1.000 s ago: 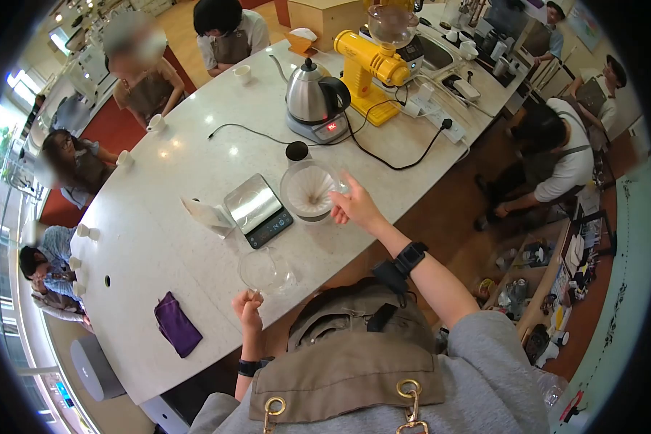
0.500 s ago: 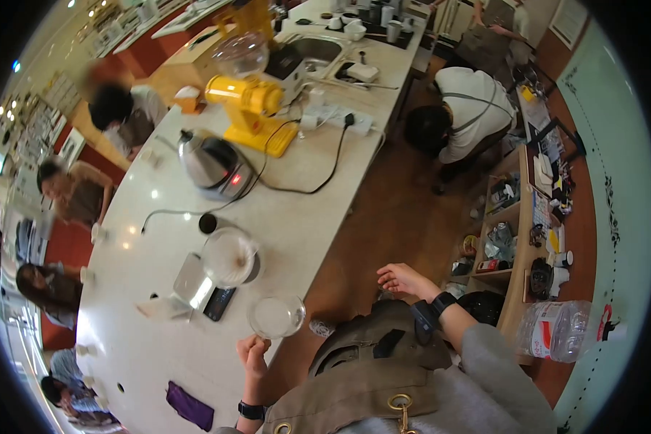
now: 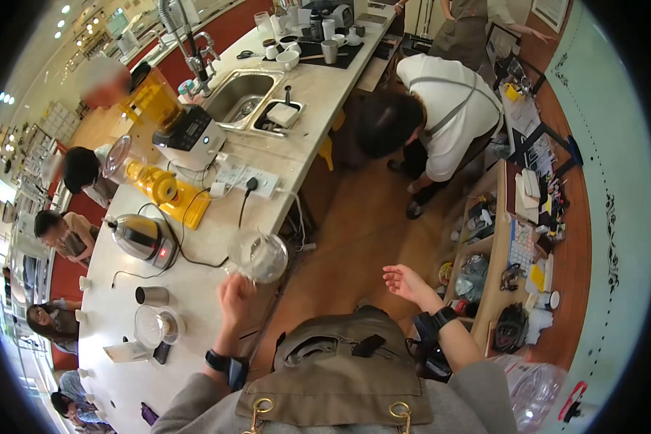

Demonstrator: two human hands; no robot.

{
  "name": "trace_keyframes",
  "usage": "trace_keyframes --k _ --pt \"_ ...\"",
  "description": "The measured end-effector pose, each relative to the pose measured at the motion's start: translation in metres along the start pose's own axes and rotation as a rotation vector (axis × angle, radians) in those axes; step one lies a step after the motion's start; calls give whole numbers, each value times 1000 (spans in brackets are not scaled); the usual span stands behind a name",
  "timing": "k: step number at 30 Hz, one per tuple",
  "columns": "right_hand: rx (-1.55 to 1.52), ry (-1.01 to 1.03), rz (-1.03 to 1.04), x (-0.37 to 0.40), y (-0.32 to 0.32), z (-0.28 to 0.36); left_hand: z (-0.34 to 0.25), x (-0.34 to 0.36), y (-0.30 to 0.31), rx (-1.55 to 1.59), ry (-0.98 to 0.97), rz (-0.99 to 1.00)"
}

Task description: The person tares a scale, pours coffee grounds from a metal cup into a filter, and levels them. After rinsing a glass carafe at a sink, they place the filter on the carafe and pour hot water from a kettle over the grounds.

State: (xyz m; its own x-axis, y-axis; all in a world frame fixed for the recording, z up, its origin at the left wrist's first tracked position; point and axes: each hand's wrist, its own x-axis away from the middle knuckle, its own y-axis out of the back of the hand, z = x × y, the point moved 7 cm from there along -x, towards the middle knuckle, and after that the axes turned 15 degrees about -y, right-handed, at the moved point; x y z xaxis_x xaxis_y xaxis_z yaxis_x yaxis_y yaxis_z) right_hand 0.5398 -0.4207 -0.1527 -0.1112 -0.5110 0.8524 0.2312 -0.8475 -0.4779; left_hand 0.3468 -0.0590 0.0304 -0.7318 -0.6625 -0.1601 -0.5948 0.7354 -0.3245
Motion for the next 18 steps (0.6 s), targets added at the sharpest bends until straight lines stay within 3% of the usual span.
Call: trace_keyframes --k 5,9,13,15,18 --pt "-95 114 -75 38 84 39 1 -111 -58 -123 -148 -39" --pt "-151 76 -113 33 142 49 -1 -193 -87 -253 -180 -128" --pt "-286 89 -129 21 186 74 18 -265 -85 -246 -226 -183" --pt "-284 65 -191 15 206 96 15 -300 -81 -447 -369 -215" --pt "-279 86 -223 9 212 141 19 -367 -62 -648 -431 -254"
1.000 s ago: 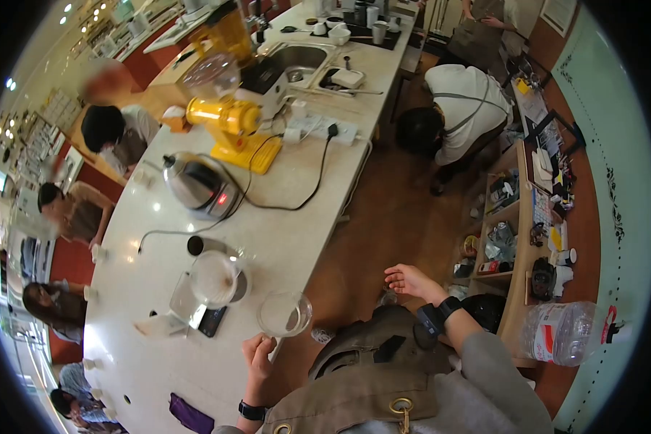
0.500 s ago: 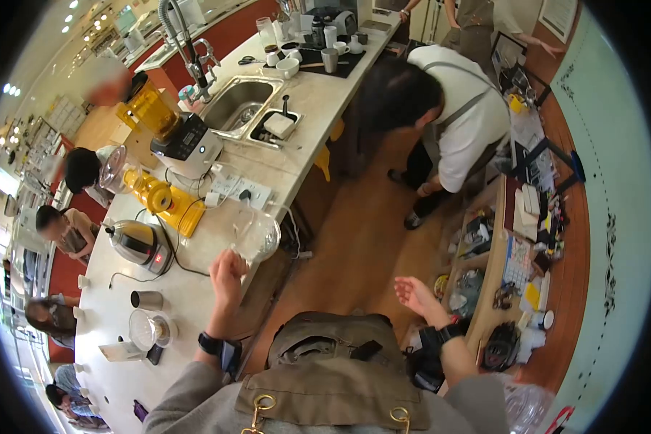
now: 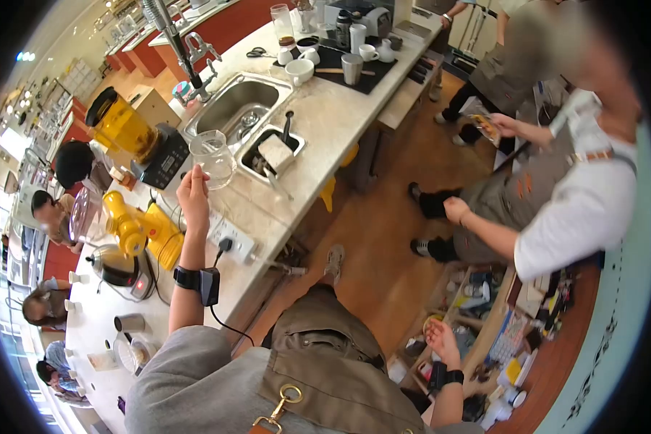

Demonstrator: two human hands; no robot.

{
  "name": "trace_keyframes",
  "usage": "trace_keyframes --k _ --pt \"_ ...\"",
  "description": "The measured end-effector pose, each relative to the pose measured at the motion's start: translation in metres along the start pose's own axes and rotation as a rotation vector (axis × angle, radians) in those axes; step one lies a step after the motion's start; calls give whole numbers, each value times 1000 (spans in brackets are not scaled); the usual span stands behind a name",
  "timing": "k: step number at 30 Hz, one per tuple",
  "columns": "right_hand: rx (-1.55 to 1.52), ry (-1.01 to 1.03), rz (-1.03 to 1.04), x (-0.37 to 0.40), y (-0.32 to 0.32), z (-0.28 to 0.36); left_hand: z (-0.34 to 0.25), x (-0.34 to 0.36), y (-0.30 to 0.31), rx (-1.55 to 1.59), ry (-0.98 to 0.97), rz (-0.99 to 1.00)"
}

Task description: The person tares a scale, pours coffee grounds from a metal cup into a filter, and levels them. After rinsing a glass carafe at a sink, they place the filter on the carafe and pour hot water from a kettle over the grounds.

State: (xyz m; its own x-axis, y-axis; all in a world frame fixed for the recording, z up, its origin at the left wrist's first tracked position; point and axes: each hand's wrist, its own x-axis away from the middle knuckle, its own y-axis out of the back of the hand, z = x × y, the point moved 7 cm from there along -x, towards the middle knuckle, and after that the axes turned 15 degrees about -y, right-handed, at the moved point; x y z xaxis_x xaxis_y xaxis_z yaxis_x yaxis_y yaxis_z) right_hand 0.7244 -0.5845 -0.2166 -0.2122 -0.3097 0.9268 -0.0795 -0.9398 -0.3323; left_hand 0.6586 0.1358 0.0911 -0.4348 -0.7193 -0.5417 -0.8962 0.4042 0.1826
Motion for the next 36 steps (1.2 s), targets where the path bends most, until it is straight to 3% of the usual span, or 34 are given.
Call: trace_keyframes --k 5,9,12,15,17,19,22,25,26,28,29,32,36 --pt "-19 -53 -144 -30 -40 67 60 -102 -32 -296 -149 41" --pt "250 -139 -222 -58 -72 116 133 -154 -69 -590 -51 218" --pt "379 -111 -295 -59 -121 154 175 -174 -104 -930 -183 456" --pt "559 -63 -257 -63 -155 180 222 -181 -122 -1019 -277 616" --pt "808 -21 -361 -68 -165 196 249 -184 -128 -1086 -323 685" --pt "831 -31 -361 -66 -171 198 260 -182 -136 -1204 -396 846" --pt "828 -68 -341 -68 -162 196 262 -181 -139 -1382 -454 933" --pt "838 -154 -363 -68 -142 184 240 -182 -139 -1489 -514 811" --pt "783 -198 -410 -63 -132 179 237 -184 -139 -1490 -514 815" --pt "725 -242 -461 -57 -123 172 224 -191 -137 -1498 -576 618" --pt "676 -236 -455 -57 -116 169 224 -194 -136 -1494 -577 621" --pt "649 -234 -463 -60 -103 156 247 -194 -139 -1249 -612 1001" --pt "612 -242 -470 -62 -108 151 246 -201 -139 -1190 -526 823"
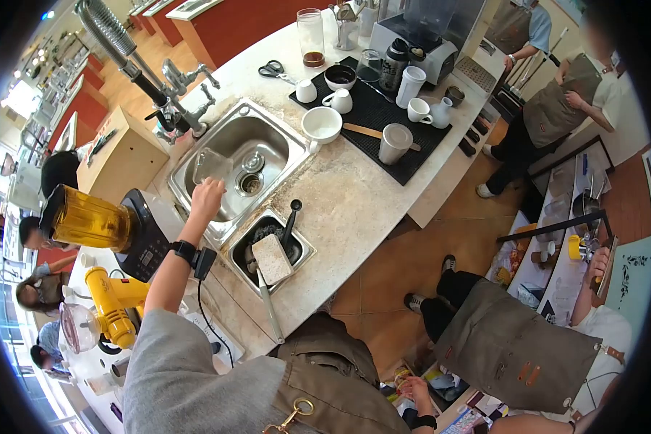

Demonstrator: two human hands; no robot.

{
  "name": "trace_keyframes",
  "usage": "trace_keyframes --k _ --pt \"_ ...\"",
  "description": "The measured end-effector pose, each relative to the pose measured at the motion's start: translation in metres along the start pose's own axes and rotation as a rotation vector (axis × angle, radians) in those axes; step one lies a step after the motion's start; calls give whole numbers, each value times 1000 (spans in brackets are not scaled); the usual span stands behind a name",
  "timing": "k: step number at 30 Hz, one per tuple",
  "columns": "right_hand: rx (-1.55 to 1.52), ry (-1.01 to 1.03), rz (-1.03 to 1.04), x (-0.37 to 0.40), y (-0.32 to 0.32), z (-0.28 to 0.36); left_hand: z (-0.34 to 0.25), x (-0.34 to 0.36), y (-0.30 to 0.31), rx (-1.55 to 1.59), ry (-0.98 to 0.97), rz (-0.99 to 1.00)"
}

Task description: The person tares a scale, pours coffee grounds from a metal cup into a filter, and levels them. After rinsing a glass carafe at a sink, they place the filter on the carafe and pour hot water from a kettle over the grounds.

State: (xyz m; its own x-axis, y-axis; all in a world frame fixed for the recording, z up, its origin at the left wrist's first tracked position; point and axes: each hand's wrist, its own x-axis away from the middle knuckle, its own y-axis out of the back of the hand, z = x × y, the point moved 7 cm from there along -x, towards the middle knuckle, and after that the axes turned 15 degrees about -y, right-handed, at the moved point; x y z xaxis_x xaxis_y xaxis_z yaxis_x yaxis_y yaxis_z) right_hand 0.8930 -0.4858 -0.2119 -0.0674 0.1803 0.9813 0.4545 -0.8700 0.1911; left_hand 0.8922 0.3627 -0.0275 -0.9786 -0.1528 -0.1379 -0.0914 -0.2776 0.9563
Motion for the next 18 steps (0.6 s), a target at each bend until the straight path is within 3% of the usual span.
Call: trace_keyframes --k 1,3,5,7,9,11,13,15,16,18 --pt "-8 1 1 4 -6 1 5 -2 3 0 -7 -4" --pt "-38 83 46 18 -13 11 1 0 -5 200 -211 104" --pt "-7 104 45 18 -16 13 1 0 -8 205 -237 91" --pt "11 134 50 12 -20 18 15 -2 -5 113 -68 6" --pt "10 159 29 11 -19 19 14 -4 -3 138 -106 50" --pt "-20 159 42 13 -15 19 26 1 10 239 123 -48" --pt "-55 159 72 10 -18 15 32 8 21 191 110 -135" --pt "-47 161 65 8 -15 15 28 12 19 245 -27 -2" --pt "-38 169 63 7 -11 18 37 17 23 235 75 -149" --pt "-5 155 8 9 -5 11 41 22 24 185 150 -226"
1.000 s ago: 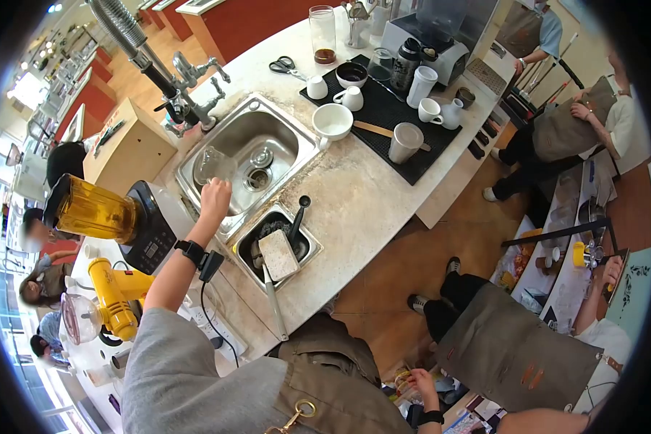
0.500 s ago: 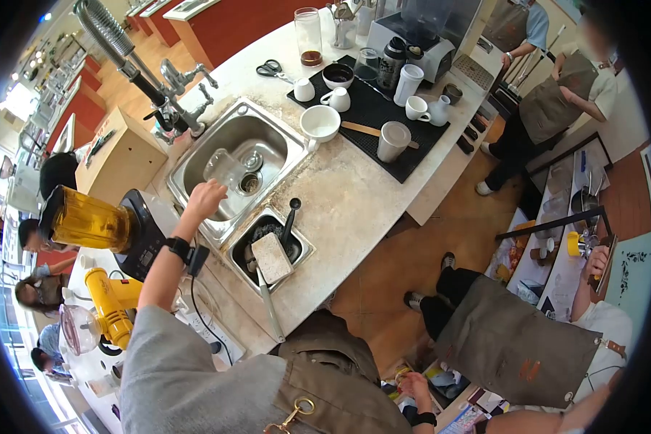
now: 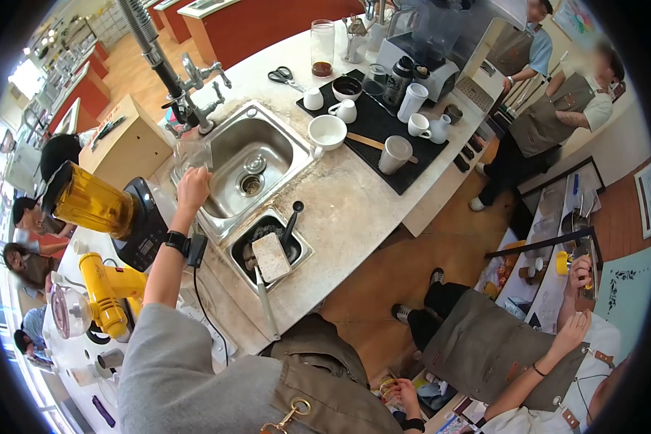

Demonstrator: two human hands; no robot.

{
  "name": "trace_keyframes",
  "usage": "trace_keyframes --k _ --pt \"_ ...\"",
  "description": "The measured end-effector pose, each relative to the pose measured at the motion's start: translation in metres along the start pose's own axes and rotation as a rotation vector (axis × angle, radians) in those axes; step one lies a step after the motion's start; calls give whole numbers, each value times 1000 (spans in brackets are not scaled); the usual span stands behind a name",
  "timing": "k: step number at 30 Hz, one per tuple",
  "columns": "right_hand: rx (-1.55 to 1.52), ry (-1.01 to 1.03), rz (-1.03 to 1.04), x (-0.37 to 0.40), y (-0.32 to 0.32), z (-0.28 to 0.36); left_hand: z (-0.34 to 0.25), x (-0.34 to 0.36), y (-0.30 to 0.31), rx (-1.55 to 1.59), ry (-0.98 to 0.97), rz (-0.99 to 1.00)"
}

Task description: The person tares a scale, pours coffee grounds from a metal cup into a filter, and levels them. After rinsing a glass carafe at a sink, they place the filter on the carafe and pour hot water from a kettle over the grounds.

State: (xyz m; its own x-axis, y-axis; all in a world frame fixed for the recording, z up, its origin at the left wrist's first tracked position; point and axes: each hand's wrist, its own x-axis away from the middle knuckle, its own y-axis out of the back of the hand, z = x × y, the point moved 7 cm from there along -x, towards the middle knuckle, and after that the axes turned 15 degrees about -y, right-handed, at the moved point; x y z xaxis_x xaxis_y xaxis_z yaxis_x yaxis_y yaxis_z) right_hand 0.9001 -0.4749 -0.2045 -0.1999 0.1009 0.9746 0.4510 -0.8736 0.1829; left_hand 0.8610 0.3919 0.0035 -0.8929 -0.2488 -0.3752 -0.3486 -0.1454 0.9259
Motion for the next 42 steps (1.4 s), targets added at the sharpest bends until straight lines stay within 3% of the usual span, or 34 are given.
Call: trace_keyframes --k 1,2,3,5,7,9,11,12,13,14,15,16,21,24,25,28,30,32,35,39,42 --pt "9 5 3 2 4 -4 5 3 9 -53 60 -86" --pt "47 56 18 4 7 -2 -2 3 11 52 -150 -46" --pt "101 109 39 -1 13 3 -9 1 14 26 -221 36" --pt "165 34 -48 -12 32 1 -8 -1 24 -67 -18 -88" --pt "984 588 -28 -23 41 18 0 2 31 -122 193 -277" --pt "1022 604 -38 -5 37 37 -12 -1 21 -72 2 -159" --pt "1073 610 -50 35 25 50 -9 -3 28 -81 32 -114" --pt "1092 604 -57 58 17 50 3 -2 33 -110 213 -205" --pt "1104 591 -68 81 3 50 5 3 33 -110 211 -201" --pt "640 241 -53 84 5 44 2 5 29 -110 143 -148" --pt "634 243 -60 86 4 45 0 6 24 -108 75 -102" --pt "572 236 -53 80 10 47 -6 7 16 -21 -122 54" --pt "276 226 33 29 11 68 16 -6 28 -17 105 -50" --pt "147 188 63 13 18 56 -11 -6 0 67 -208 294" --pt "122 181 54 18 11 63 -16 -9 -1 74 -212 295" --pt "149 118 43 18 11 71 -16 -19 41 35 49 -165" --pt "215 65 37 6 16 71 -35 -20 70 114 129 -270" --pt "165 143 93 -8 14 78 -53 -7 102 301 240 -442" --pt "346 252 146 4 -4 93 -106 37 146 562 215 -571" --pt "500 399 281 16 -43 104 -211 142 221 741 366 -590" --pt "690 460 362 60 -85 99 -276 236 251 1037 484 -743"
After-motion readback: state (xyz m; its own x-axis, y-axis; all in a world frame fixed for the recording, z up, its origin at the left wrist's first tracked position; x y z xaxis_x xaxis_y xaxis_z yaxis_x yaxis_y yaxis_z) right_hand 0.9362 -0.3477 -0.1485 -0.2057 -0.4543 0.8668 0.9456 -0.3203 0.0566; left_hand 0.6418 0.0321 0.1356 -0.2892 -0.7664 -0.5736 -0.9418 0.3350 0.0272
